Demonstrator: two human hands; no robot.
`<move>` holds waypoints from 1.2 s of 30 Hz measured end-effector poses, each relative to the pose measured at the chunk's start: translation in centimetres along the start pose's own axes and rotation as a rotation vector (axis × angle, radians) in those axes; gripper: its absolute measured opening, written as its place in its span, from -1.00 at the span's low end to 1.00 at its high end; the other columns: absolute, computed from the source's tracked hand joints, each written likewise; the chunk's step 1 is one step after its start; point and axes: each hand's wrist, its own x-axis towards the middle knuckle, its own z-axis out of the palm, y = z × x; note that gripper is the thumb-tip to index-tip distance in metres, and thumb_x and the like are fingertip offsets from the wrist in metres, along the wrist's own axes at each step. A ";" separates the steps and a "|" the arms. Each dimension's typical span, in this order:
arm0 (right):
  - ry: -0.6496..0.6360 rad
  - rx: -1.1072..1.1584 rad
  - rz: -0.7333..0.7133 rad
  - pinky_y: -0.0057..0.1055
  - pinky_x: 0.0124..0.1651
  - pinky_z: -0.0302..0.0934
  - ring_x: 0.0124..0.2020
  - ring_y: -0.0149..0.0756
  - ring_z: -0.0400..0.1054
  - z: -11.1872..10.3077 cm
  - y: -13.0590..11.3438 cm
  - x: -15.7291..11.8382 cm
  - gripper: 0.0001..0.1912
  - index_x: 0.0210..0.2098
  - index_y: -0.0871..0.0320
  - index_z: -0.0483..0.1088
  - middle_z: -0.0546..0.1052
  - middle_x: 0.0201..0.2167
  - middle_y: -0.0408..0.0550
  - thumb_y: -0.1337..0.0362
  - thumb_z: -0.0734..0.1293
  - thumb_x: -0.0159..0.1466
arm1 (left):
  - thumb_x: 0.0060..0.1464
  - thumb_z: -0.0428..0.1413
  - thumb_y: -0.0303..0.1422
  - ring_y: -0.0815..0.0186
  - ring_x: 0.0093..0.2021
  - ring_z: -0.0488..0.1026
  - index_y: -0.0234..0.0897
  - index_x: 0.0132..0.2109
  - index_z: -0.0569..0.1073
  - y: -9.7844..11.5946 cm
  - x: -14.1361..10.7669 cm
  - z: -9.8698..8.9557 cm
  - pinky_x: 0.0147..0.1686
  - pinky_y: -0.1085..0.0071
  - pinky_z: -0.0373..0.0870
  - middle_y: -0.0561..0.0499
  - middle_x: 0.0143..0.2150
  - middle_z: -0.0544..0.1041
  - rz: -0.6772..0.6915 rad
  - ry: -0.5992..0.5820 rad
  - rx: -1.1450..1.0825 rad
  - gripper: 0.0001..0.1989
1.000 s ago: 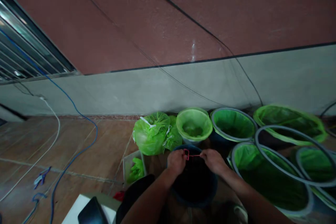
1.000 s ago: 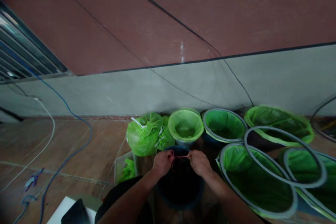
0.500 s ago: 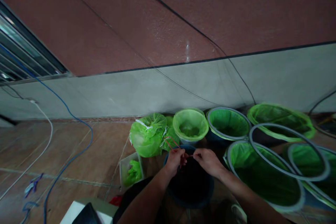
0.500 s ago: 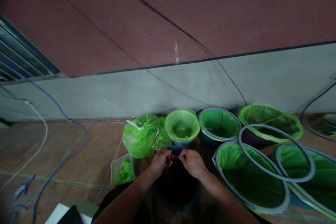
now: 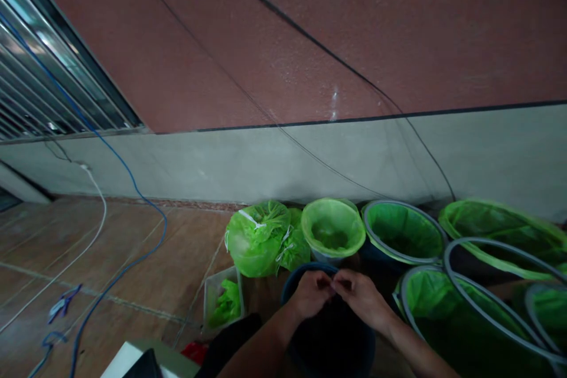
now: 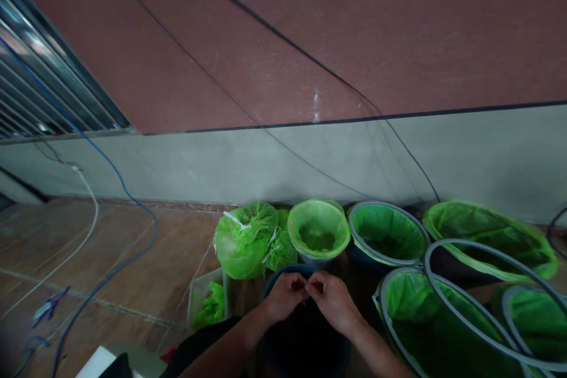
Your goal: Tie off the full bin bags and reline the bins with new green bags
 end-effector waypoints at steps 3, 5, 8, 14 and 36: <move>0.018 0.093 0.034 -0.36 -0.25 0.23 -0.37 -0.27 0.41 0.3 0.2 0.1 -0.61 -0.09 0.17 0.46 0.56 -0.26 -0.01 0.11 0.17 0.23 | 0.03 0.10 -0.31 0.41 -0.51 0.34 -0.30 -0.35 0.45 -0.4 0.0 0.2 -0.45 0.45 0.25 0.09 -0.50 0.45 0.017 -0.018 0.049 -0.87; -0.047 0.136 0.070 -0.37 -0.29 0.25 -0.42 -0.29 0.41 0.6 0.4 0.1 -0.51 0.08 0.19 0.37 0.56 -0.28 -0.02 0.21 0.10 0.23 | 0.05 0.07 -0.37 0.39 -0.47 0.38 -0.29 -0.32 0.44 -0.6 0.0 0.2 -0.42 0.45 0.28 0.07 -0.45 0.48 0.056 -0.051 0.055 -0.91; -0.158 0.140 0.057 -0.38 -0.30 0.25 -0.40 -0.28 0.41 1.3 1.2 0.1 -0.48 0.03 0.18 0.39 0.53 -0.39 -0.07 0.36 0.05 0.15 | 0.08 0.04 -0.42 0.37 -0.41 0.41 -0.27 -0.29 0.44 -0.6 0.0 0.3 -0.37 0.46 0.31 0.04 -0.39 0.52 0.121 -0.091 0.097 -0.92; -0.094 -0.013 -0.068 -0.35 -0.15 0.24 -0.27 -0.24 0.43 1.8 2.3 0.1 -0.75 -0.37 0.11 0.41 0.54 -0.37 -0.05 0.36 0.11 0.15 | 0.10 0.03 -0.42 0.38 -0.44 0.40 -0.25 -0.36 0.38 -0.3 -0.1 0.1 -0.41 0.46 0.29 0.07 -0.45 0.48 0.107 -0.032 0.185 -0.92; -0.178 -0.301 0.068 -0.39 -0.29 0.09 -0.33 -0.26 0.42 0.5 0.2 -0.7 -0.73 -0.41 0.12 0.55 0.58 -0.43 -0.05 0.24 0.23 0.26 | -0.27 0.13 -0.58 0.46 -0.57 0.25 -0.28 -0.55 0.41 0.7 0.2 -0.3 -0.50 0.50 0.16 0.19 -0.64 0.33 -0.149 0.230 -0.053 -0.89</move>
